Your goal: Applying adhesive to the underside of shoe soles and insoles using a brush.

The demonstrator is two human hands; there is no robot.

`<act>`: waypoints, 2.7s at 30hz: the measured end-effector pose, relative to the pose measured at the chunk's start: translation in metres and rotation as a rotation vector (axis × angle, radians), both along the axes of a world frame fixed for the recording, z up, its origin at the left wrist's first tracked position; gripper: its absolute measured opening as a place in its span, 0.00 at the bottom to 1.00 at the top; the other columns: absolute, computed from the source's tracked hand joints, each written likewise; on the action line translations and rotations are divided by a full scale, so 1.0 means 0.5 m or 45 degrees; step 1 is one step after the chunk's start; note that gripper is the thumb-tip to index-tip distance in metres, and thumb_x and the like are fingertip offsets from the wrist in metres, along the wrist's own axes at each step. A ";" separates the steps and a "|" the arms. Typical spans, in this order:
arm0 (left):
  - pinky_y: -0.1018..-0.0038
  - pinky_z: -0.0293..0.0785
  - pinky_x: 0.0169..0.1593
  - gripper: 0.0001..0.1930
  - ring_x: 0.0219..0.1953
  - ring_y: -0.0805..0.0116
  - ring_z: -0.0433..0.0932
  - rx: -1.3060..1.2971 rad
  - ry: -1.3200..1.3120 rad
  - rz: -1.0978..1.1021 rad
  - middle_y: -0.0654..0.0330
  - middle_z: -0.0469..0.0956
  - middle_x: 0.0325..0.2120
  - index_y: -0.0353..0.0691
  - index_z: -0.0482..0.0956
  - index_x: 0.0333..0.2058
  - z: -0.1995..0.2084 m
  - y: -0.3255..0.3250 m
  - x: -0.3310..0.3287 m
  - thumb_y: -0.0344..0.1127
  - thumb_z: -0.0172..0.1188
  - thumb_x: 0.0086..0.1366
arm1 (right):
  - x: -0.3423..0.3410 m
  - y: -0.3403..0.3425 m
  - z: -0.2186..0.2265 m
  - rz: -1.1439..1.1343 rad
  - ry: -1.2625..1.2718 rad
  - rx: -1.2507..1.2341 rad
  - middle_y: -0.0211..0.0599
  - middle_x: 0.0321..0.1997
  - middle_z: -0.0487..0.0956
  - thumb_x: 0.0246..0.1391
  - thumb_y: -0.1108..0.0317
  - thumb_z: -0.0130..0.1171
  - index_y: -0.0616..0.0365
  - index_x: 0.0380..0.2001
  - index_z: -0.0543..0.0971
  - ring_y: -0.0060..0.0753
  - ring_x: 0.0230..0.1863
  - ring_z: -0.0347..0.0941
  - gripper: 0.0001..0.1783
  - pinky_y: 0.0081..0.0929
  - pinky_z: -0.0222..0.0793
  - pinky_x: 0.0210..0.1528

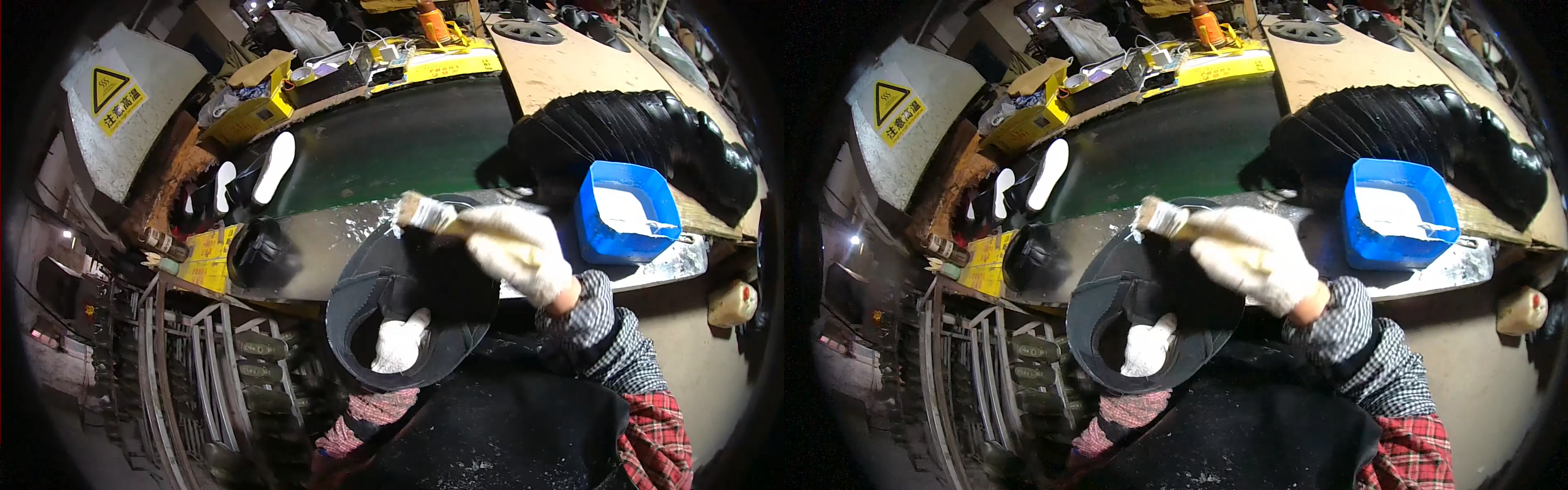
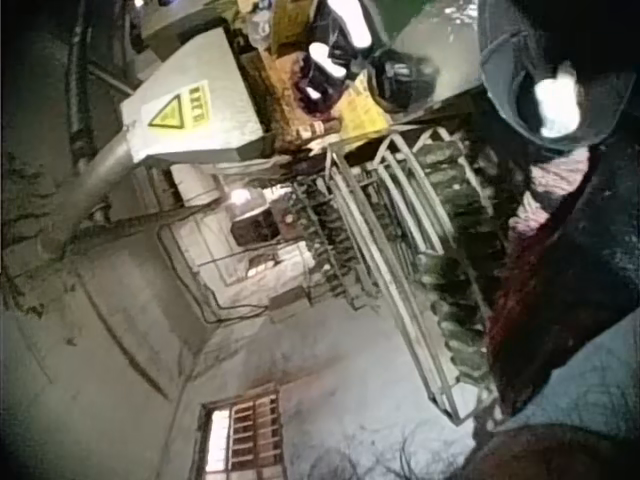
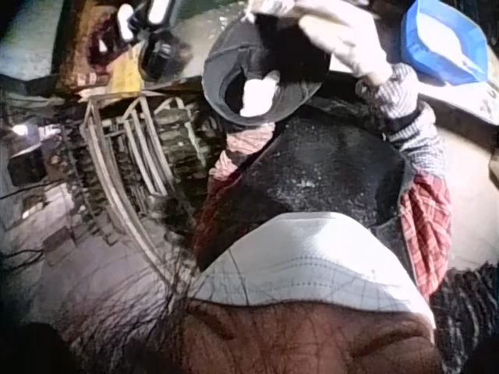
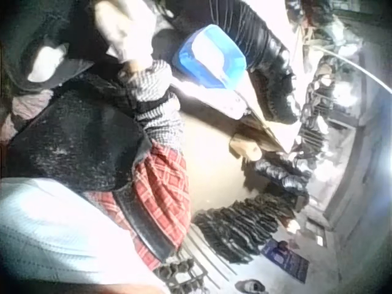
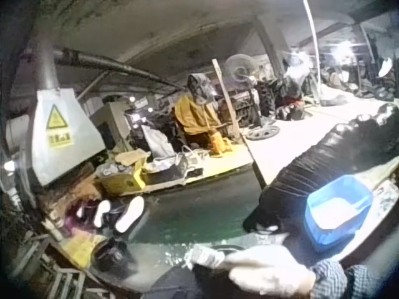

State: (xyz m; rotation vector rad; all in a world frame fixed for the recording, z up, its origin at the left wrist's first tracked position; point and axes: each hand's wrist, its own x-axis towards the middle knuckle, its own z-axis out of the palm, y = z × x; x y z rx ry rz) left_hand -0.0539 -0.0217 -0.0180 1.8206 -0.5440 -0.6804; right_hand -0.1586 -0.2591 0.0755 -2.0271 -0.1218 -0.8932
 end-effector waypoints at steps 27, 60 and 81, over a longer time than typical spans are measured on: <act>0.75 0.66 0.22 0.05 0.14 0.72 0.69 -0.211 0.376 -0.005 0.64 0.71 0.14 0.37 0.77 0.34 0.102 -0.061 0.124 0.31 0.54 0.67 | -0.149 0.001 -0.053 -0.185 0.595 0.570 0.35 0.35 0.82 0.57 0.65 0.62 0.64 0.39 0.80 0.22 0.33 0.76 0.13 0.20 0.74 0.38; 0.64 0.81 0.45 0.22 0.42 0.57 0.80 -1.000 0.107 0.530 0.44 0.78 0.43 0.25 0.66 0.56 0.020 -0.024 0.305 0.37 0.52 0.70 | -0.144 0.001 -0.194 -0.191 0.389 -0.016 0.44 0.34 0.78 0.54 0.68 0.58 0.66 0.36 0.78 0.39 0.36 0.75 0.11 0.32 0.71 0.41; 0.59 0.72 0.53 0.27 0.51 0.53 0.74 -1.492 -0.104 1.554 0.50 0.72 0.52 0.34 0.67 0.59 0.076 0.714 -0.051 0.40 0.56 0.64 | -0.100 0.142 -0.124 -0.039 0.583 0.101 0.44 0.36 0.80 0.55 0.68 0.59 0.64 0.38 0.79 0.37 0.38 0.76 0.11 0.32 0.71 0.43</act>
